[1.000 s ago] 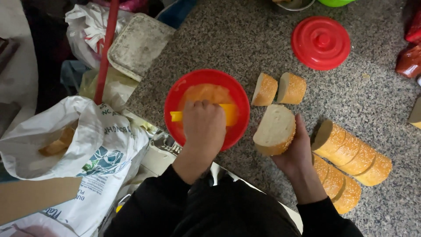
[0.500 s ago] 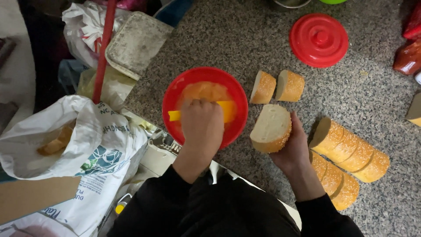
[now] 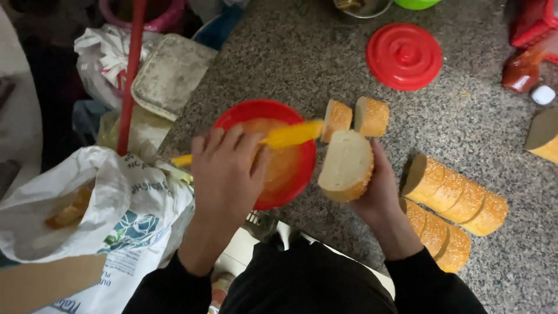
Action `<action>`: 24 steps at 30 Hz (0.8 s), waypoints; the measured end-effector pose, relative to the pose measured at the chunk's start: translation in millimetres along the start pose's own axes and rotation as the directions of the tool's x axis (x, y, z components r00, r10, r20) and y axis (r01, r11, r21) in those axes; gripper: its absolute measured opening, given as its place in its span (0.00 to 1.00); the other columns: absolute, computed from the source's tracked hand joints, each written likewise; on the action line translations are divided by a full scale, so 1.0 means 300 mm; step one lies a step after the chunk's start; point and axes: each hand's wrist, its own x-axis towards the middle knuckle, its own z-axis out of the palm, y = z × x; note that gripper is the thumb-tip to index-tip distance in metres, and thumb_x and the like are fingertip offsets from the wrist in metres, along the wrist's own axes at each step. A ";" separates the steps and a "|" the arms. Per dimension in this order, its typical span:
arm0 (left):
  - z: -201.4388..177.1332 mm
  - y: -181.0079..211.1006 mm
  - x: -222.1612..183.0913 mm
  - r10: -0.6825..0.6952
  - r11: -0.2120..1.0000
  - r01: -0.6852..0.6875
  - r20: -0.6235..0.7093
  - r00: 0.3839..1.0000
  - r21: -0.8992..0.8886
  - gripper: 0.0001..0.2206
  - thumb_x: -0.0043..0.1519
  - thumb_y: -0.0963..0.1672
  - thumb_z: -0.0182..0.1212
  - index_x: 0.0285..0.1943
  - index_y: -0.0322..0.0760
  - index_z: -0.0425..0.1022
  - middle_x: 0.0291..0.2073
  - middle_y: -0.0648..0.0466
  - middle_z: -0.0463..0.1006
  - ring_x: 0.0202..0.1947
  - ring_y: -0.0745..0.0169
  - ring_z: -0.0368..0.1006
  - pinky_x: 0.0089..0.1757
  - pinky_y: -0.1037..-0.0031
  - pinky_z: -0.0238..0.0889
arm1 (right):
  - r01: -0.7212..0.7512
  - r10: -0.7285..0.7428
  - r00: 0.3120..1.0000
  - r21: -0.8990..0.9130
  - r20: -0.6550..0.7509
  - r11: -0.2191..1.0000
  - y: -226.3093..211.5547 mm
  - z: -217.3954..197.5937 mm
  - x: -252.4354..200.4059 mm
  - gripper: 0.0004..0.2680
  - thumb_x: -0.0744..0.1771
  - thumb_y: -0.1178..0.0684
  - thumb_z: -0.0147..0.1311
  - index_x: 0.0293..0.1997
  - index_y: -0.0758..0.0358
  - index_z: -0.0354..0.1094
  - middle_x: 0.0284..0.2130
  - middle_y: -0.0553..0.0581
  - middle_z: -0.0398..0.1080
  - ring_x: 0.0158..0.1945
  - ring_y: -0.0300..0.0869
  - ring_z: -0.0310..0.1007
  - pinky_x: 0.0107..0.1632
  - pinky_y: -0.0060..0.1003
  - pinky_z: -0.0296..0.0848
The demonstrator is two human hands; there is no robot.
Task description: Spreading a butter or sauce mixture onto slices of bread using a spatula in a bakery production area.
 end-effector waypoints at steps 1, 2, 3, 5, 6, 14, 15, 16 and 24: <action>-0.002 0.012 0.016 0.008 1.000 -0.008 -0.002 1.000 -0.004 0.09 0.66 0.48 0.71 0.51 0.46 0.87 0.44 0.53 0.83 0.49 0.46 0.81 0.53 0.56 0.66 | 0.007 -0.007 1.000 0.006 -0.003 1.000 0.001 0.015 -0.004 0.27 0.75 0.28 0.44 0.73 0.60 0.71 0.56 0.59 0.78 0.54 0.53 0.82 0.60 0.49 0.78; -0.005 0.023 0.031 0.123 0.992 -0.118 -0.126 0.984 0.051 0.07 0.65 0.45 0.74 0.51 0.48 0.87 0.43 0.55 0.82 0.47 0.49 0.78 0.53 0.55 0.64 | 0.007 -0.007 1.000 0.010 0.008 1.000 0.003 0.031 -0.007 0.27 0.74 0.28 0.46 0.72 0.60 0.72 0.55 0.61 0.79 0.53 0.54 0.83 0.59 0.51 0.80; -0.009 0.034 0.045 0.240 0.969 -0.217 -0.241 0.940 0.118 0.08 0.65 0.42 0.76 0.50 0.50 0.87 0.42 0.58 0.80 0.46 0.51 0.75 0.53 0.55 0.63 | 0.006 -0.006 1.000 0.014 0.020 1.000 0.005 0.047 -0.011 0.26 0.74 0.28 0.48 0.70 0.61 0.73 0.54 0.63 0.79 0.53 0.54 0.84 0.58 0.53 0.81; -0.046 0.096 0.081 0.271 0.960 -0.236 -0.286 0.919 0.150 0.06 0.66 0.41 0.76 0.48 0.49 0.88 0.42 0.56 0.82 0.45 0.50 0.76 0.50 0.55 0.64 | -0.006 0.006 0.999 0.013 0.035 1.000 0.013 0.062 -0.020 0.26 0.74 0.29 0.47 0.70 0.62 0.73 0.54 0.64 0.80 0.52 0.55 0.84 0.58 0.54 0.81; -0.066 0.125 0.095 0.298 0.951 -0.248 -0.328 0.897 0.185 0.06 0.68 0.39 0.76 0.46 0.47 0.89 0.41 0.55 0.85 0.44 0.49 0.77 0.48 0.56 0.66 | -0.023 0.023 0.998 0.009 0.051 1.000 0.020 0.070 -0.025 0.26 0.74 0.29 0.47 0.71 0.62 0.73 0.54 0.66 0.80 0.51 0.56 0.84 0.58 0.55 0.81; 0.002 0.016 -0.005 0.538 0.829 -0.473 -0.197 0.819 0.298 0.09 0.71 0.39 0.64 0.53 0.46 0.88 0.49 0.51 0.84 0.49 0.45 0.79 0.43 0.58 0.67 | -0.039 0.037 0.998 0.064 0.043 0.997 -0.045 0.044 -0.054 0.26 0.73 0.29 0.48 0.69 0.63 0.74 0.55 0.68 0.81 0.51 0.59 0.84 0.60 0.58 0.81; 0.011 -0.028 -0.013 0.540 0.834 -0.494 -0.180 0.822 0.246 0.10 0.71 0.39 0.65 0.55 0.47 0.89 0.51 0.51 0.85 0.51 0.42 0.80 0.44 0.55 0.69 | -0.025 0.022 0.999 0.077 0.035 0.997 -0.064 0.057 -0.071 0.27 0.72 0.28 0.48 0.68 0.62 0.75 0.54 0.68 0.81 0.50 0.59 0.84 0.59 0.58 0.81; -0.054 -0.009 0.028 0.541 0.834 -0.495 -0.180 0.822 0.244 0.10 0.71 0.39 0.65 0.55 0.47 0.89 0.51 0.51 0.85 0.51 0.42 0.80 0.44 0.55 0.69 | -0.025 0.022 0.999 0.078 0.034 0.997 -0.056 0.017 -0.044 0.27 0.72 0.28 0.48 0.68 0.62 0.75 0.54 0.68 0.81 0.50 0.59 0.84 0.59 0.58 0.81; -0.145 0.055 0.124 -0.055 0.946 0.162 0.355 0.933 -0.281 0.20 0.72 0.57 0.57 0.46 0.48 0.91 0.29 0.55 0.87 0.31 0.53 0.81 0.52 0.55 0.62 | 0.041 -0.038 0.996 -0.027 0.078 0.999 -0.058 0.003 -0.037 0.25 0.72 0.29 0.49 0.68 0.56 0.76 0.51 0.66 0.82 0.49 0.57 0.85 0.60 0.58 0.82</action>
